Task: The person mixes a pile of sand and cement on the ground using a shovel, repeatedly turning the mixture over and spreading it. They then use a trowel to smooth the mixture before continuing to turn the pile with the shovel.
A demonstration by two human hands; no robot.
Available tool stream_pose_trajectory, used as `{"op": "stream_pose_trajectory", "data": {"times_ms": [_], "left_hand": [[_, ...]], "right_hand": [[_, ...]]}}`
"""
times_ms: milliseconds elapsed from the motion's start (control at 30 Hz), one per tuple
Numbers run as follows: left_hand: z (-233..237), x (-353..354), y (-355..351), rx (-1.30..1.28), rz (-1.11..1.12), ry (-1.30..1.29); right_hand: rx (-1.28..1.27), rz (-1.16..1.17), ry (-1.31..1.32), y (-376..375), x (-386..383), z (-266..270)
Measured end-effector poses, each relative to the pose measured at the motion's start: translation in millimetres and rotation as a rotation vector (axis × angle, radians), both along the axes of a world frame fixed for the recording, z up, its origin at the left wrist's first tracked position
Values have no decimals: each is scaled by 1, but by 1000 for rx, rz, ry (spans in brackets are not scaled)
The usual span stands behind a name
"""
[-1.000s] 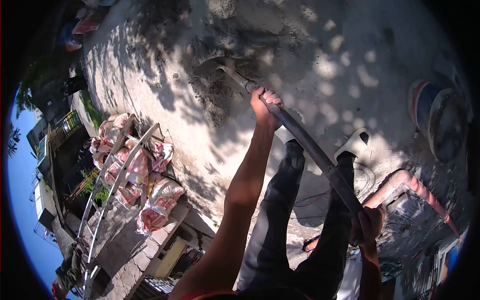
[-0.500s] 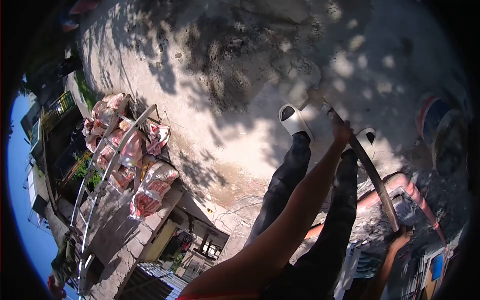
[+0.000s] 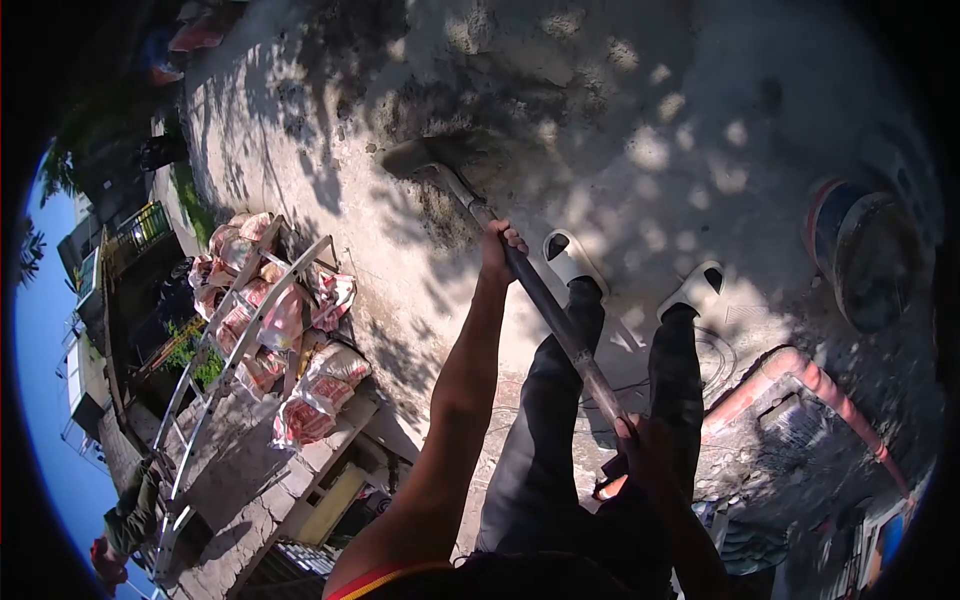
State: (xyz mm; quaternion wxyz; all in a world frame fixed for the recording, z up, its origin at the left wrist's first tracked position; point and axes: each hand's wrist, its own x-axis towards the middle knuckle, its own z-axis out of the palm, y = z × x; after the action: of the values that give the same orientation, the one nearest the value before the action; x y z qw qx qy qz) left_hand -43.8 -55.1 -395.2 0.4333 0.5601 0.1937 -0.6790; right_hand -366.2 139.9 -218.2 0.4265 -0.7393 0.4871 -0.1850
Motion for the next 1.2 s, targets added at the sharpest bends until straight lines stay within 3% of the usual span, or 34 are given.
{"op": "stream_pose_trajectory", "data": {"times_ms": [100,167,233,267,300,333,367,400,433,467,500,633,700,767,833,867,933,1033,1133,1200], "left_hand": [[41,-9,-2,-319,48,162],[70,-33,6,-364,60,157],[68,-58,2,-525,49,197],[53,-71,3,-563,77,179],[20,-81,7,-485,101,121],[-5,-101,3,-233,108,-89],[-46,-115,5,-81,43,-186],[-50,-138,4,78,-209,-280],[-60,-146,5,88,-261,-392],[-53,-158,2,106,-319,-505],[-45,-163,3,114,-189,-405],[22,-183,24,62,-102,-442],[59,-197,28,-97,-75,-474],[45,-205,33,-136,-92,-513],[-3,-212,37,-135,-224,-709],[-53,-208,37,60,-260,-695],[-96,-202,35,334,-245,-694],[-60,-195,40,101,-363,-605],[7,-186,40,-128,-235,-345],[47,-171,26,-143,-327,-289]], "right_hand": [[285,-65,88,-10,-21,-20],[101,-72,28,5,-53,-18],[16,218,94,11,-91,-42],[6,215,101,15,-97,-53],[-23,175,188,23,-100,-64],[-53,132,276,28,-103,-71],[105,42,114,15,-96,-75],[106,40,122,23,-101,-85],[52,96,206,28,-107,-113],[12,145,289,20,-108,-122],[-98,160,345,22,-118,-120],[0,130,227,40,-153,-105],[-38,107,169,43,-164,-94],[-71,58,137,48,-166,-94],[335,-21,114,56,-162,-99],[336,-23,117,59,-155,-101],[22,70,391,42,-143,-120],[28,97,338,27,-161,-96],[82,105,253,48,-164,-89],[9,-25,58,46,-166,-78]]}}
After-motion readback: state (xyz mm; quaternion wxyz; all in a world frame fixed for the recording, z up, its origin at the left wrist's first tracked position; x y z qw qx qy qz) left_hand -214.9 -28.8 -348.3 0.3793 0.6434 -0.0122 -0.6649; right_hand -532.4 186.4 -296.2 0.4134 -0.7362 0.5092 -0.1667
